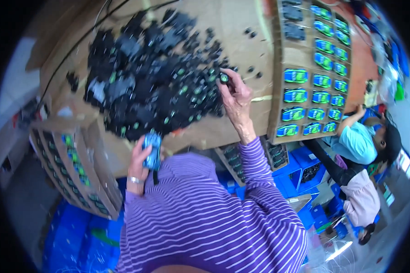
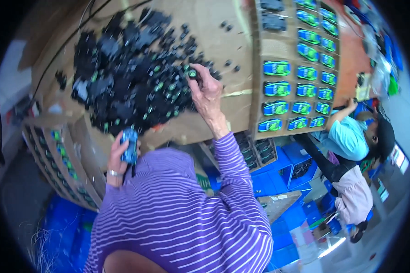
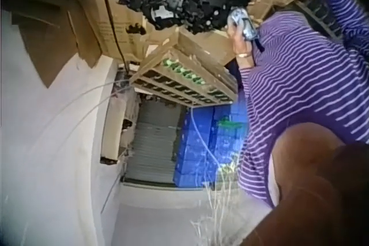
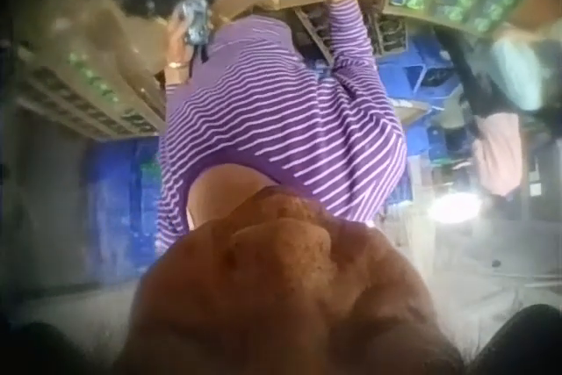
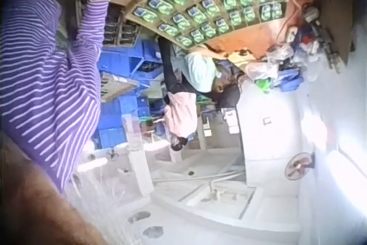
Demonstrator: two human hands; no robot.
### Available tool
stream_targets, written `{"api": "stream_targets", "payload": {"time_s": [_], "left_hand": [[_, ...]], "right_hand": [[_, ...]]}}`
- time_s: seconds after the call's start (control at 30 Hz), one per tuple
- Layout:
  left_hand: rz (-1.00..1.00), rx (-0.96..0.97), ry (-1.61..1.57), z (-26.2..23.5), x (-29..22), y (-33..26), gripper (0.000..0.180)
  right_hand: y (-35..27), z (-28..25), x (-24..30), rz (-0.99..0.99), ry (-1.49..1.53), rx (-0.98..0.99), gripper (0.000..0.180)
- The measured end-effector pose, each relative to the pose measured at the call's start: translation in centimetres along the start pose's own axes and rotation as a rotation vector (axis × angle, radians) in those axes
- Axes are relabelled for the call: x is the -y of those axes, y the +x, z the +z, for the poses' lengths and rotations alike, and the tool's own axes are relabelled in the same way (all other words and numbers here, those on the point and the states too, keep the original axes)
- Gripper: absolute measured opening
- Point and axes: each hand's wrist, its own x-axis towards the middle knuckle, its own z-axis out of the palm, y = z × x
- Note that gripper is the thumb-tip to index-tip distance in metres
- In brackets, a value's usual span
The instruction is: The person assembles toy cars by hand, joining toy car shells to toy car chassis, then places the finished models into sorting trays from plastic bins.
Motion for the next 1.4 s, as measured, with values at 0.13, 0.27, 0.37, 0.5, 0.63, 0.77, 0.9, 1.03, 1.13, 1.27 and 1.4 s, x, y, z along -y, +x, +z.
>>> {"api": "stream_targets", "payload": {"time_s": [0.13,0.27,0.37,0.5,0.63,0.77,0.9,1.03,1.13,1.27,1.4], "left_hand": [[0.077,0.135,-0.09,-0.4,0.4,0.5,0.045],[-0.028,0.098,-0.344,-0.2,0.7,-0.4,0.039],[0.018,0.152,-0.382,-1.4,1.7,-0.8,0.039],[0.119,0.206,-0.245,-2.4,2.4,-1.4,0.037],[0.118,0.27,-0.35,-2.5,2.5,-2.4,0.037],[0.111,0.423,-0.415,-3.6,2.9,-3.0,0.04],[0.105,0.461,-0.414,-5.3,3.6,-4.5,0.043],[0.187,0.443,-0.462,-6.0,3.5,-6.1,0.04],[0.181,0.456,-0.447,-7.0,4.2,-6.9,0.038],[0.183,0.465,-0.447,-8.7,4.9,-7.4,0.037],[0.15,0.455,-0.464,-10.2,6.0,-7.7,0.036]], "right_hand": [[-7.8,0.6,-2.2,0.085,-0.155,0.268,0.027],[-13.2,2.1,-5.6,0.028,-0.281,0.381,0.019],[-14.0,3.7,-3.4,0.042,-0.205,0.386,0.014],[-14.4,6.3,2.2,0.06,-0.073,0.37,0.018],[-15.6,7.8,4.9,-0.036,-0.077,0.461,0.014],[-17.8,8.6,7.6,0.061,-0.019,0.593,0.017],[-19.3,8.6,8.2,0.352,0.149,0.65,0.025],[-21.2,8.5,6.4,0.629,0.508,0.581,0.019],[-22.6,9.2,4.7,0.726,0.694,0.578,0.02],[-24.7,10.2,4.5,0.799,0.816,0.517,0.019],[-26.8,11.2,5.1,0.819,0.817,0.414,0.019]]}}
